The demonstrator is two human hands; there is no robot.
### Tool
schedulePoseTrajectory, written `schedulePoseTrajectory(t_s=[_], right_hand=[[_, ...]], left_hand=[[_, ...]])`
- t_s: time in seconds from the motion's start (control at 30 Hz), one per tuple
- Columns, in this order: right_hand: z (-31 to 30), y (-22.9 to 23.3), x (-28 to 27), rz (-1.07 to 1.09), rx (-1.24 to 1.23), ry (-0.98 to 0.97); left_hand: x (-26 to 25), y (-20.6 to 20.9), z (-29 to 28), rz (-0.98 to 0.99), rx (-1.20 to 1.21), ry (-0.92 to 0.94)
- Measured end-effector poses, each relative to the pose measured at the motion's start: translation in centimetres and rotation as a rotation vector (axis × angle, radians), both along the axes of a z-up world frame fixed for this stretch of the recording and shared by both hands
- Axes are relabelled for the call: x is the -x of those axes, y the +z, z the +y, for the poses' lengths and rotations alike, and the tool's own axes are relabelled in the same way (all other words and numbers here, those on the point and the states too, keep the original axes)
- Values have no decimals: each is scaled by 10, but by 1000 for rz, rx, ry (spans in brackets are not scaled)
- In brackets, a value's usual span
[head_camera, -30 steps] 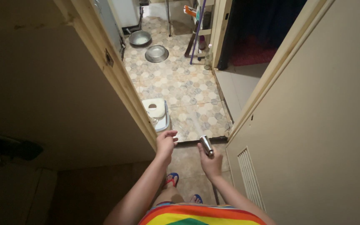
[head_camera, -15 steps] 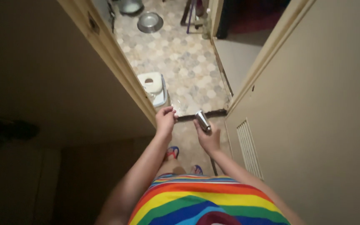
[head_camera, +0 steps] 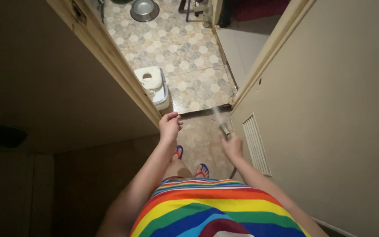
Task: The person enters a bathroom and uses a bidet sprayer to fill a blue scoop with water, which they then pour into a light blue bucket. After filling the bucket further with the sprayer, they carry it out of the room.
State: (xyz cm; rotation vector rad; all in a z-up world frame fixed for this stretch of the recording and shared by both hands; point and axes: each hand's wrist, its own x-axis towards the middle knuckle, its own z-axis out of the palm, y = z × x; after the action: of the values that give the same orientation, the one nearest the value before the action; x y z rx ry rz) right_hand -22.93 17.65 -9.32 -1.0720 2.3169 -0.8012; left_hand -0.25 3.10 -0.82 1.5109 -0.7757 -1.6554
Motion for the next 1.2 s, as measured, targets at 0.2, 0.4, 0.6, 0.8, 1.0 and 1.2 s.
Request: schedulePoseTrajectory(t_s=[0.2,0.4,0.6,0.8,1.0,1.2], right_hand=[[34,-25,-3,9,-265,38],[38,-26,26,179,-153,-58],[44,-41,35,344,-238,-70],[34,-8,36,243,-200,-124],[28,11,22,159,-224,-136],[22,11,19,188,-85,-159]], left_hand=[[3,-4,0,15,-83,-1],[1,1,0,-6,-103,-42],[-2,-4,-8,37,-67,-51],[-7,-9,-19,15,-86,-44],[-5,-11,-22,62,-69,-29],[-6,-8,-21,21,-98,-27]])
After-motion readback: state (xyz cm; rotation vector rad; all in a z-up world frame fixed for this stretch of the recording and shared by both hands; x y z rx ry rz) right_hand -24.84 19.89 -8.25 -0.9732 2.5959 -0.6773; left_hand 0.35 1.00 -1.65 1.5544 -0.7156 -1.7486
